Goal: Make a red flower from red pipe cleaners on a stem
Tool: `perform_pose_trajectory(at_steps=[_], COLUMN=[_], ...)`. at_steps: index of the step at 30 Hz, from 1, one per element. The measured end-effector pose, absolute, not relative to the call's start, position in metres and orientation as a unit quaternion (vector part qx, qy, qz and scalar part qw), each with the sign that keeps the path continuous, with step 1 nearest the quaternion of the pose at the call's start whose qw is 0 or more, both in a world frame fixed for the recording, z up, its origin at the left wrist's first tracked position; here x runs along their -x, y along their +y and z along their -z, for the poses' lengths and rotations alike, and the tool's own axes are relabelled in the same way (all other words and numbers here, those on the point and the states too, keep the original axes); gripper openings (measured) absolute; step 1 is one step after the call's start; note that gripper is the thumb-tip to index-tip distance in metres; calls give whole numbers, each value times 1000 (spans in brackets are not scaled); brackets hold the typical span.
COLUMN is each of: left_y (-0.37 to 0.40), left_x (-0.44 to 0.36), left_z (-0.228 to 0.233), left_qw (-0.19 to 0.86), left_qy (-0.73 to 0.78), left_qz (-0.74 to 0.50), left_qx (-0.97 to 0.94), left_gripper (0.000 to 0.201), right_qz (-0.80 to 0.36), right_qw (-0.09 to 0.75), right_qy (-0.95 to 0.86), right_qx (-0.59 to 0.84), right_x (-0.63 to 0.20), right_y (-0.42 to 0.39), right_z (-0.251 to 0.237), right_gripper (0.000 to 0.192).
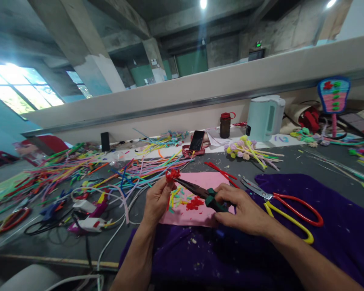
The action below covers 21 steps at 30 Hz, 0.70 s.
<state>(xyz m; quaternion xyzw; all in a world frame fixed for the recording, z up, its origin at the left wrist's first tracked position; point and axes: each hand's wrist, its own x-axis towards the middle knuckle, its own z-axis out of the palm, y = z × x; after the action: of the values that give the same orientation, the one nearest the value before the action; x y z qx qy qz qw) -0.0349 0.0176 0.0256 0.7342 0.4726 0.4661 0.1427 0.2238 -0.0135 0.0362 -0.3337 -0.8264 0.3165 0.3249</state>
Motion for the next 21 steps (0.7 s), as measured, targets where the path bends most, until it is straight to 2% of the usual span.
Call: perform_pose_trajectory(at_steps=[21], left_y=[20], left_x=[37], left_z=[-24], left_qw=[146], left_qy=[468], left_qz=[-455], left_qx=[-744], left_gripper=[21], right_qz=[-384], right_qw=[297], right_qy=[-803], right_qx=[346], right_x=[-223], right_y=[-14], right_z=[-31], right_gripper=[5])
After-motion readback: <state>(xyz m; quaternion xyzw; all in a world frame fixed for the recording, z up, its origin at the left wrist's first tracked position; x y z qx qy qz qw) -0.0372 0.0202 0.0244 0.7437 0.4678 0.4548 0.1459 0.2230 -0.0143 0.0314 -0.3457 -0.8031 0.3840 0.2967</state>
